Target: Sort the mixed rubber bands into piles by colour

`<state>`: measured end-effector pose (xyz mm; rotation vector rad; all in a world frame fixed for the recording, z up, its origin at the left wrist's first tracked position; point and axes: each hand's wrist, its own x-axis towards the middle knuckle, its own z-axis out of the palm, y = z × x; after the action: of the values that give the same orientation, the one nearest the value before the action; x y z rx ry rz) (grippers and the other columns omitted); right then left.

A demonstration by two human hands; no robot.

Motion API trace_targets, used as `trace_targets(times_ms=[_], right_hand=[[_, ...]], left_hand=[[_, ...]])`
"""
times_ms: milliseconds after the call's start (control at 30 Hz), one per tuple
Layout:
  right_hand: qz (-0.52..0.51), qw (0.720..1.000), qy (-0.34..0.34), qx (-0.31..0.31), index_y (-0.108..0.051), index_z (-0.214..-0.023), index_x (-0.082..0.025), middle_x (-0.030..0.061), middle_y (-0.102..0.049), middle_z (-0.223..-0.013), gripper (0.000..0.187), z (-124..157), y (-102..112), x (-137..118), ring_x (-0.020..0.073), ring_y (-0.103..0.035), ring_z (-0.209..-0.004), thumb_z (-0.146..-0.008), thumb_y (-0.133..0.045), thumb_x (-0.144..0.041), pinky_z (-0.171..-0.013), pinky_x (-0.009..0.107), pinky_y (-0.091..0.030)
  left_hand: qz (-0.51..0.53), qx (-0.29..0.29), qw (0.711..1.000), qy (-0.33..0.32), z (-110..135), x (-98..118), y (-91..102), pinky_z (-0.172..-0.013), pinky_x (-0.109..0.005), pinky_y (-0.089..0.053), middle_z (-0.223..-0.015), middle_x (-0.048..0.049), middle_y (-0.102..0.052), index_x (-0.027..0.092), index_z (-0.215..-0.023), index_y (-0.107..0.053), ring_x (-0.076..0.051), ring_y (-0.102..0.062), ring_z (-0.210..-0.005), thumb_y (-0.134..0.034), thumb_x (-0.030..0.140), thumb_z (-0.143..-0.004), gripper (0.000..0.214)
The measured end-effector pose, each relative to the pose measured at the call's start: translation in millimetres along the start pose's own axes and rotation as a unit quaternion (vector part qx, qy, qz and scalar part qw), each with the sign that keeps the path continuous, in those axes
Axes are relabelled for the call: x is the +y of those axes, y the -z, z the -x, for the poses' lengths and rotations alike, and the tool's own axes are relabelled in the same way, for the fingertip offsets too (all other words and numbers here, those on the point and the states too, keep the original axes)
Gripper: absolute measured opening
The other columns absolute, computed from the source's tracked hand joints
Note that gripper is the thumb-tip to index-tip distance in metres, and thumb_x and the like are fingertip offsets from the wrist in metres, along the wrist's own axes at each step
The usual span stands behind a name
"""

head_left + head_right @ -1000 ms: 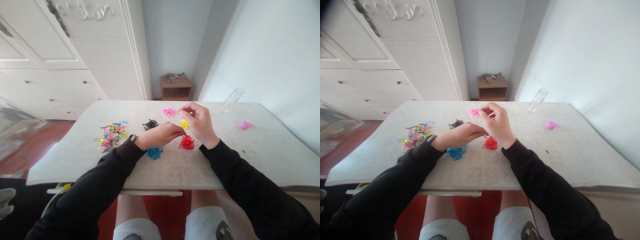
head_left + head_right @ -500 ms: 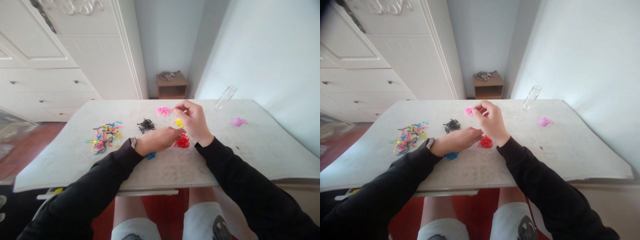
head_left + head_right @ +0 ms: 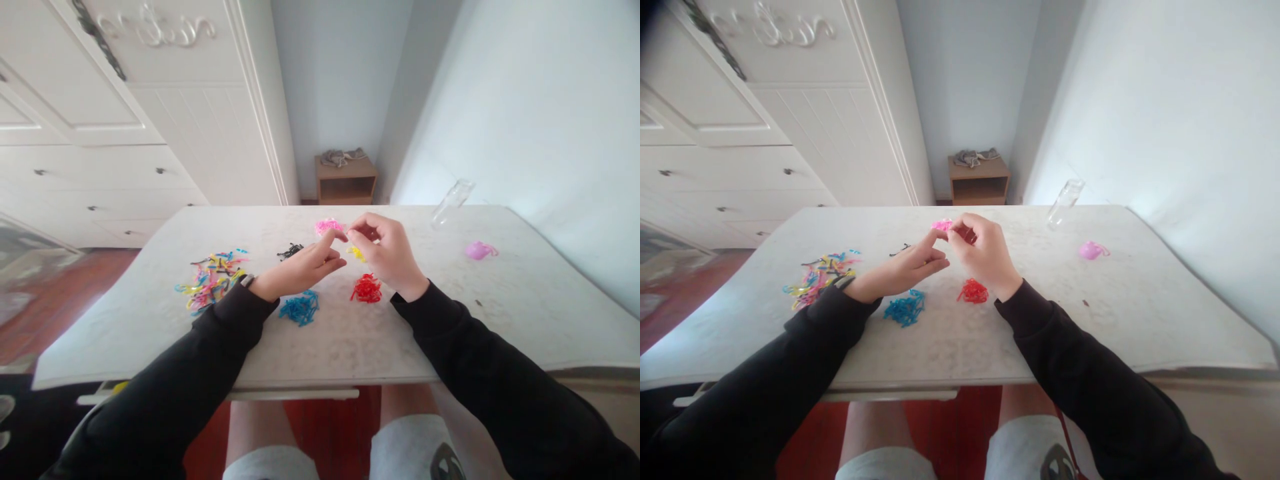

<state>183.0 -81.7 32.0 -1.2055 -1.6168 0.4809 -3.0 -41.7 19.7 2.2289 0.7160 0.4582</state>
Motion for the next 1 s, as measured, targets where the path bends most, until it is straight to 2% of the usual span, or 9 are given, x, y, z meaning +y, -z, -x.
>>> trace_targets(times_ms=[100,200,300,500,633,733,833,900,1000], right_hand=[[0.025,0.996,-0.001,-0.080,-0.065,-0.071,-0.019,-0.0007,-0.065,-0.066,0.013,1,-3,5,0.0141,-0.057,-0.062,-0.084,-0.062,-0.019,-0.061,0.030,-0.043],[0.021,0.990,-0.028,-0.135,-0.067,-0.071,-0.018,0.0011,-0.068,-0.067,0.014,2,-6,11,0.0151,-0.059,-0.064,-0.083,-0.066,-0.024,-0.062,0.029,-0.044],[-0.006,0.987,-0.059,-0.152,-0.066,-0.069,-0.017,0.0013,-0.068,-0.066,0.017,2,-8,15,0.0154,-0.060,-0.065,-0.082,-0.068,-0.029,-0.062,0.029,-0.044],[-0.095,0.976,-0.101,-0.171,-0.069,-0.076,-0.018,0.0021,-0.071,-0.075,0.009,2,-11,19,0.0167,-0.065,-0.071,-0.077,-0.071,-0.026,-0.068,0.031,-0.050],[-0.112,0.969,-0.118,-0.184,-0.068,-0.074,-0.018,0.0007,-0.068,-0.070,0.009,3,-13,20,0.0156,-0.065,-0.068,-0.079,-0.068,-0.026,-0.068,0.031,-0.051],[-0.163,0.955,-0.150,-0.199,-0.066,-0.075,-0.019,0.0004,-0.068,-0.072,0.009,3,-15,18,0.0153,-0.068,-0.070,-0.081,-0.067,-0.026,-0.071,0.030,-0.055],[-0.205,0.942,-0.175,-0.202,-0.067,-0.081,-0.018,0.0009,-0.071,-0.078,0.009,3,-16,13,0.0150,-0.071,-0.073,-0.080,-0.070,-0.026,-0.075,0.030,-0.057],[-0.215,0.938,-0.182,-0.201,-0.067,-0.084,-0.018,0.0013,-0.072,-0.080,0.011,4,-16,9,0.0150,-0.072,-0.074,-0.082,-0.072,-0.028,-0.075,0.030,-0.058],[-0.204,0.945,-0.168,-0.192,-0.066,-0.083,-0.018,0.0019,-0.072,-0.079,0.014,4,-14,6,0.0148,-0.071,-0.073,-0.085,-0.070,-0.032,-0.072,0.029,-0.058]], left_hand=[[-0.004,0.024,1.000,-0.015,2,-2,3.7,-0.078,-0.028,-0.045,-0.081,0.0017,-0.064,0.017,-0.138,-0.034,-0.015,-0.059,-0.076,-0.049,0.035,-0.102,0.043],[-0.006,0.036,0.999,-0.041,3,-7,4.1,-0.087,-0.030,-0.046,-0.094,-0.0048,-0.071,0.016,-0.140,-0.032,-0.017,-0.065,-0.090,-0.049,0.033,-0.102,0.045],[-0.038,0.043,0.996,-0.062,4,-12,2.1,-0.088,-0.031,-0.047,-0.095,-0.0047,-0.072,0.018,-0.141,-0.032,-0.018,-0.068,-0.092,-0.048,0.031,-0.103,0.044],[-0.070,0.042,0.993,-0.081,3,-19,-1.8,-0.082,-0.032,-0.048,-0.103,-0.0078,-0.072,0.019,-0.140,-0.031,-0.021,-0.070,-0.095,-0.048,0.031,-0.103,0.042],[-0.058,0.053,0.992,-0.099,3,-18,-1.4,-0.084,-0.032,-0.048,-0.097,-0.0060,-0.073,0.019,-0.138,-0.032,-0.019,-0.069,-0.091,-0.046,0.025,-0.103,0.038],[-0.042,0.059,0.992,-0.104,3,-15,-0.4,-0.083,-0.031,-0.048,-0.094,-0.0051,-0.073,0.019,-0.135,-0.034,-0.017,-0.068,-0.088,-0.045,0.024,-0.103,0.034],[-0.009,0.061,0.995,-0.081,3,-14,4.3,-0.080,-0.029,-0.048,-0.092,-0.0045,-0.071,0.019,-0.127,-0.038,-0.016,-0.066,-0.085,-0.047,0.026,-0.102,0.027],[0.033,0.044,0.997,-0.047,5,-13,11.8,-0.071,-0.027,-0.046,-0.085,-0.0020,-0.068,0.020,-0.118,-0.042,-0.015,-0.062,-0.076,-0.048,0.030,-0.101,0.021],[0.076,-0.052,0.995,0.042,11,-9,28.6,-0.057,-0.023,-0.036,-0.071,0.0038,-0.058,0.020,-0.107,-0.049,-0.012,-0.049,-0.060,-0.054,0.034,-0.095,0.018]])
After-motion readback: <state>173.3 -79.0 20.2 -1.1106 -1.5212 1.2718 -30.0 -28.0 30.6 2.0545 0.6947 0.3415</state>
